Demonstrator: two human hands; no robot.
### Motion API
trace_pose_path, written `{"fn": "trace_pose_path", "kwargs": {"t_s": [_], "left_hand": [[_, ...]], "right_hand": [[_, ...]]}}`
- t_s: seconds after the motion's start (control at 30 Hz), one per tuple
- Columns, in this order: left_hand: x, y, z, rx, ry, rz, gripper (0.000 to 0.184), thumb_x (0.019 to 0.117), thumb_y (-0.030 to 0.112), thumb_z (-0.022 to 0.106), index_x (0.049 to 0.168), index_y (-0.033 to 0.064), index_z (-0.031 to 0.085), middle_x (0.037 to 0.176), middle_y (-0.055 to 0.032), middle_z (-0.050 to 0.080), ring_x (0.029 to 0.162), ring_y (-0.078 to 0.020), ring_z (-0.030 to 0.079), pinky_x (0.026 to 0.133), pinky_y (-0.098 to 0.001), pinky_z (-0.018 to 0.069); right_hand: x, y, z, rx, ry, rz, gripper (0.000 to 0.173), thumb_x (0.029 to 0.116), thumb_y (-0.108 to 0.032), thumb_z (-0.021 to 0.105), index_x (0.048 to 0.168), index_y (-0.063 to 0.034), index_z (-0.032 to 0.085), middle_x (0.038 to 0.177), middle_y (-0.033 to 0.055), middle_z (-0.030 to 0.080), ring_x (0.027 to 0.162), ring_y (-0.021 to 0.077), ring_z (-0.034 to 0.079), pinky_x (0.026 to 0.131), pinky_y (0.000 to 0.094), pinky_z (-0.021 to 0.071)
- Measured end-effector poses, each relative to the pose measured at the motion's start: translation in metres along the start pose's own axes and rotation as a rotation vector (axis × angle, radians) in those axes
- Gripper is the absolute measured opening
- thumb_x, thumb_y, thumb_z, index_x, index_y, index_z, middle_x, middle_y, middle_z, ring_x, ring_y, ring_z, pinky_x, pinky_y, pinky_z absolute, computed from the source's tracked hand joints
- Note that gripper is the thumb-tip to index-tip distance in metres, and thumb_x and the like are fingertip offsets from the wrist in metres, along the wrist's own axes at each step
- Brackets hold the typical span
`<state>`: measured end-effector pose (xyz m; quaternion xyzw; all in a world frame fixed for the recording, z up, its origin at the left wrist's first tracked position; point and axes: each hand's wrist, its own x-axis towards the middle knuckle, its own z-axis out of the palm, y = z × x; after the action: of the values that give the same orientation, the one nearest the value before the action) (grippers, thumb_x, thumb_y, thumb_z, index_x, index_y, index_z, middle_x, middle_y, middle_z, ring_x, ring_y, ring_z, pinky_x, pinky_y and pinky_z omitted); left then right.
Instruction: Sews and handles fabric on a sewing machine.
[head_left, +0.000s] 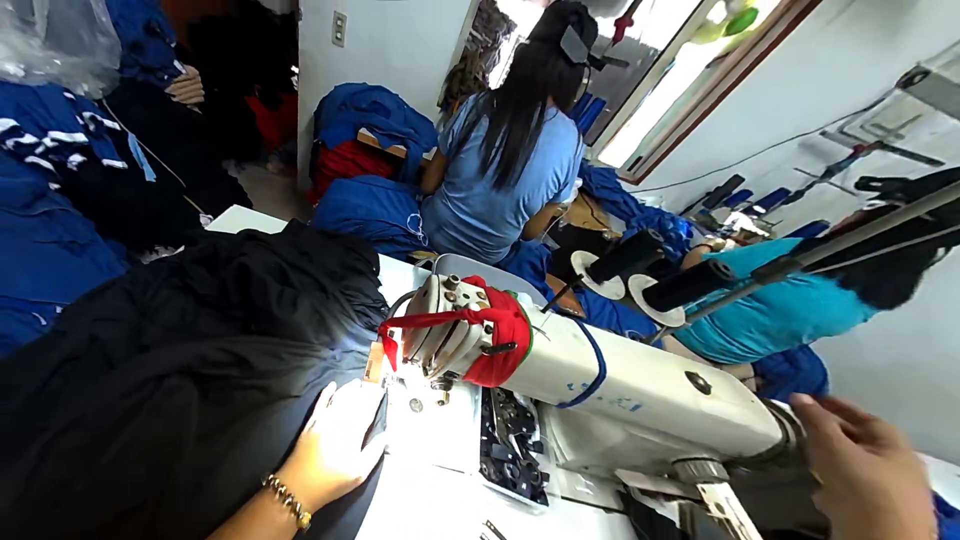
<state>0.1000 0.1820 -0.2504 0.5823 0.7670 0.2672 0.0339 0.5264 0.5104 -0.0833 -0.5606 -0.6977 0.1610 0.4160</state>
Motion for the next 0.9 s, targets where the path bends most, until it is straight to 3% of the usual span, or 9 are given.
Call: {"fn": "trace_pose_path", "kwargs": {"t_s": [0.03, 0.13, 0.2, 0.27, 0.33, 0.47, 0.6, 0.73, 0.9], "left_hand": [[0.0, 0.0, -0.001, 0.009, -0.072, -0.034, 0.062, 0.1022, 0.048, 0.038, 0.151, 0.0117, 0.051, 0.157, -0.0059, 0.048, 0.15, -0.0239, 0.036, 0.124, -0.0539, 0.0204], [0.003, 0.001, -0.002, 0.029, -0.163, -0.103, 0.065, 0.1024, 0.051, 0.036, 0.155, 0.0148, 0.046, 0.162, -0.0011, 0.041, 0.155, -0.019, 0.026, 0.127, -0.0497, 0.0135], [0.009, 0.002, -0.007, 0.033, -0.243, -0.133, 0.064, 0.1038, 0.05, 0.034, 0.159, 0.0168, 0.039, 0.165, -0.0009, 0.035, 0.156, -0.019, 0.02, 0.127, -0.0503, 0.0086], [0.014, 0.0, -0.01, 0.042, -0.272, -0.151, 0.061, 0.1048, 0.047, 0.032, 0.158, 0.0176, 0.039, 0.165, -0.0028, 0.035, 0.157, -0.0201, 0.02, 0.127, -0.0507, 0.0075], [0.02, -0.003, -0.011, 0.066, -0.284, -0.161, 0.06, 0.1051, 0.043, 0.03, 0.158, 0.0181, 0.04, 0.165, -0.0041, 0.035, 0.156, -0.0207, 0.021, 0.127, -0.0509, 0.0087], [0.036, -0.005, -0.013, 0.107, -0.353, -0.184, 0.057, 0.1061, 0.036, 0.03, 0.159, 0.0154, 0.038, 0.167, -0.0074, 0.031, 0.156, -0.022, 0.021, 0.127, -0.0494, 0.0103], [0.042, -0.005, -0.011, 0.123, -0.333, -0.18, 0.058, 0.1059, 0.035, 0.03, 0.159, 0.014, 0.038, 0.165, -0.0064, 0.034, 0.155, -0.0211, 0.024, 0.127, -0.0493, 0.0122], [0.037, -0.004, -0.014, 0.079, -0.32, -0.194, 0.06, 0.1061, 0.036, 0.03, 0.16, 0.0112, 0.033, 0.167, -0.0045, 0.031, 0.156, -0.0193, 0.021, 0.127, -0.0469, 0.0108], [0.046, 0.0, -0.022, 0.1, -0.355, -0.266, 0.059, 0.1069, 0.035, 0.031, 0.161, 0.0108, 0.031, 0.168, -0.0046, 0.029, 0.157, -0.0197, 0.019, 0.127, -0.047, 0.0112]], "right_hand": [[0.008, 0.006, 0.006, 0.05, -0.078, 0.106, 0.063, 0.1033, -0.045, 0.052, 0.142, 0.005, 0.049, 0.132, 0.0231, 0.06, 0.116, 0.0249, 0.061, 0.101, 0.0457, 0.0498], [0.007, 0.014, 0.025, 0.189, -0.024, 0.248, 0.052, 0.1054, -0.048, 0.047, 0.113, -0.0002, 0.065, 0.095, 0.0054, 0.067, 0.083, 0.0103, 0.065, 0.078, 0.0391, 0.0564], [-0.004, 0.025, 0.029, 0.333, 0.037, 0.162, 0.044, 0.1085, -0.038, 0.042, 0.118, 0.0003, 0.062, 0.099, 0.0009, 0.067, 0.087, 0.005, 0.065, 0.082, 0.0334, 0.0573], [-0.019, 0.038, 0.037, 0.541, 0.036, 0.022, 0.045, 0.1112, -0.027, 0.029, 0.135, 0.005, 0.049, 0.118, 0.0025, 0.065, 0.105, 0.0041, 0.064, 0.096, 0.0312, 0.0547], [-0.033, 0.039, 0.047, 0.705, 0.056, -0.029, 0.044, 0.1111, -0.023, 0.023, 0.143, 0.0041, 0.035, 0.127, 0.0024, 0.06, 0.113, 0.0039, 0.062, 0.1, 0.0293, 0.052], [-0.03, 0.031, 0.05, 0.655, 0.145, 0.05, 0.046, 0.1119, -0.027, 0.025, 0.142, 0.0034, 0.041, 0.126, 0.0064, 0.06, 0.111, 0.0076, 0.062, 0.099, 0.0324, 0.0527], [-0.016, 0.047, 0.038, 0.661, 0.057, 0.064, 0.043, 0.1105, -0.03, 0.03, 0.135, -0.001, 0.051, 0.118, 0.0039, 0.066, 0.106, 0.0106, 0.066, 0.095, 0.037, 0.0558], [-0.039, 0.05, 0.045, 0.914, 0.026, 0.017, 0.029, 0.1092, -0.021, 0.028, 0.129, -0.0086, 0.044, 0.103, -0.0074, 0.069, 0.089, 0.0009, 0.067, 0.08, 0.0202, 0.0568], [-0.036, 0.038, 0.05, 0.834, 0.13, 0.046, 0.038, 0.1113, -0.022, 0.026, 0.138, -0.0008, 0.042, 0.116, 0.0011, 0.065, 0.104, 0.0067, 0.065, 0.092, 0.0299, 0.0557]]}}
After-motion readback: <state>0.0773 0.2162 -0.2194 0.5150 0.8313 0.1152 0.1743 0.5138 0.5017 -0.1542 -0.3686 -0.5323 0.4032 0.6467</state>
